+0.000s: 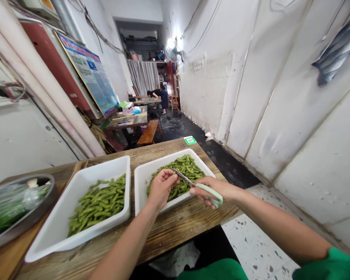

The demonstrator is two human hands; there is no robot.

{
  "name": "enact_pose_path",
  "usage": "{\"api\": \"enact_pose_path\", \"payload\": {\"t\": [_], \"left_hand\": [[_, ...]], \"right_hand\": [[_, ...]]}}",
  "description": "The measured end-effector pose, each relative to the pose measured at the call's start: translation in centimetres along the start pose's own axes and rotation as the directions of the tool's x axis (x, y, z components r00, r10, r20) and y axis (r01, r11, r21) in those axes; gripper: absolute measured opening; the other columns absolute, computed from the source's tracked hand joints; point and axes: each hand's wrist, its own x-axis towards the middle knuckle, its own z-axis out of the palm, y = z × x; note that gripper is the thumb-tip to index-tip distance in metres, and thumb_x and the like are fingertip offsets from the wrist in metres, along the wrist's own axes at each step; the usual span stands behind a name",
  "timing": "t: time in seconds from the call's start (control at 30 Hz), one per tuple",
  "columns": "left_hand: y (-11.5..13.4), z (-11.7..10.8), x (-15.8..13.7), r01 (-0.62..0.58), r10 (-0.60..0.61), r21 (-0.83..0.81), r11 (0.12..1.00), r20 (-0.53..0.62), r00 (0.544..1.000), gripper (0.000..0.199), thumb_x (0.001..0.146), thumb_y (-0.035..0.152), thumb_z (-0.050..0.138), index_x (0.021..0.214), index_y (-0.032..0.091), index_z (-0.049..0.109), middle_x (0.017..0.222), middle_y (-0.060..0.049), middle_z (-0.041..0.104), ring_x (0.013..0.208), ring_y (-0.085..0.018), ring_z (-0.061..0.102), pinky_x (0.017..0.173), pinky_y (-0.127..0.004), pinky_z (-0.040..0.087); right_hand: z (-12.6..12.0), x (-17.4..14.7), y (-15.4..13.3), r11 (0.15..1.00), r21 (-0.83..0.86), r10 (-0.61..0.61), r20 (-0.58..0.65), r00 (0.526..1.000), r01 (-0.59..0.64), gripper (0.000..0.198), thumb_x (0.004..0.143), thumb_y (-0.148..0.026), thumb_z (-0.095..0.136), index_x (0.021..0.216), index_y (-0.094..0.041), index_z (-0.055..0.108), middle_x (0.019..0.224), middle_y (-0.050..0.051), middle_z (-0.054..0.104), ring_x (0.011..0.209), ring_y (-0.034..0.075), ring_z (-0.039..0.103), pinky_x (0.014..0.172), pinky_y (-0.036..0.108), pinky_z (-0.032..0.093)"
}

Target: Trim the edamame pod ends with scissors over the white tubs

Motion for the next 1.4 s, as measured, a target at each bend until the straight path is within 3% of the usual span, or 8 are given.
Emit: {"api": "enact_pose_path", "payload": {"t": [0.4,0.8,0.97,1.03,1.1,1.17,1.23,1.4], "left_hand": [[0.4,-0.4,1.8,0.268,-0.319,-0.428,0.863,-0.05,0.947,0.017,0.07,0.016,0.052,0.083,0.009,0.059,0.082,-0.012,0.065,0.07,-0.013,0.06,0.054,-0.02,0.049],[1.3,-1.8,1.3,0.189,-0.232,-0.457,0.869,-0.039,0.972,0.024,0.076,0.003,0.047,0.098,0.007,0.057,0.108,-0.018,0.059,0.102,-0.02,0.057,0.083,-0.029,0.051],[5.5,-8.6,1.4,-0.17,0.152,-0.01,0.985,-0.41,0.899,0.021,0.07,0.007,0.052,0.088,0.016,0.058,0.085,-0.006,0.064,0.084,-0.014,0.061,0.081,-0.03,0.048],[7.3,-11.6,1.3,-0.19,0.424,0.454,0.87,-0.494,0.759,0.021,0.069,0.015,0.057,0.089,0.019,0.058,0.084,-0.003,0.063,0.087,-0.017,0.06,0.088,-0.036,0.042],[8.6,-13.4,1.0,0.016,0.532,0.792,0.61,-0.424,0.733,0.026,0.062,0.021,0.064,0.088,0.019,0.061,0.083,-0.004,0.064,0.092,-0.024,0.057,0.094,-0.042,0.035],[9.0,-13.5,0.9,0.059,0.573,0.904,0.423,-0.317,0.756,0.033,0.061,0.025,0.065,0.093,0.019,0.062,0.088,-0.005,0.065,0.094,-0.025,0.056,0.095,-0.041,0.032],[8.3,-12.2,1.3,-0.066,0.548,0.914,0.401,-0.182,0.817,0.038,0.063,0.029,0.063,0.101,0.02,0.06,0.092,-0.005,0.065,0.092,-0.023,0.057,0.091,-0.036,0.036],[4.1,-7.4,4.7,-0.206,0.105,0.931,0.302,0.183,0.978,0.012,0.061,0.025,0.063,0.072,0.023,0.068,0.069,-0.004,0.066,0.075,-0.022,0.059,0.085,-0.034,0.035]], "right_hand": [[-0.1,-0.7,-0.3,0.963,0.268,-0.021,0.174,0.985,-0.027,0.036,0.081,-0.046,0.052,0.088,-0.011,0.057,0.059,-0.005,0.046,0.034,0.003,0.041,0.031,0.017,0.035],[-0.8,-1.5,0.9,0.986,0.164,0.026,-0.028,0.999,-0.021,0.038,0.073,-0.049,0.06,0.08,-0.013,0.053,0.054,-0.006,0.047,0.033,0.004,0.041,0.03,0.017,0.034],[-1.9,-1.7,1.6,0.973,0.231,0.04,-0.156,0.987,-0.003,0.04,0.073,-0.05,0.059,0.084,-0.012,0.054,0.052,-0.006,0.046,0.032,0.004,0.04,0.03,0.017,0.031],[-2.2,-1.7,1.7,0.965,0.262,0.046,-0.182,0.982,0.004,0.04,0.072,-0.05,0.06,0.083,-0.012,0.054,0.053,-0.006,0.046,0.032,0.004,0.04,0.029,0.017,0.03],[-2.4,-1.5,1.7,0.961,0.276,0.055,-0.18,0.982,-0.003,0.041,0.071,-0.051,0.062,0.083,-0.013,0.053,0.053,-0.006,0.046,0.032,0.004,0.04,0.029,0.017,0.029],[-2.5,-1.2,1.8,0.96,0.28,0.058,-0.169,0.984,-0.009,0.041,0.07,-0.051,0.062,0.084,-0.013,0.053,0.054,-0.006,0.046,0.032,0.004,0.039,0.029,0.017,0.029],[-2.4,-0.8,2.1,0.959,0.283,0.055,-0.164,0.985,-0.006,0.041,0.07,-0.05,0.062,0.084,-0.013,0.053,0.054,-0.006,0.046,0.032,0.003,0.039,0.029,0.017,0.03],[-2.4,0.5,3.1,0.962,0.272,0.049,-0.21,0.977,0.011,0.038,0.069,-0.049,0.063,0.073,-0.014,0.05,0.054,-0.006,0.047,0.032,0.003,0.04,0.027,0.016,0.031]]}}
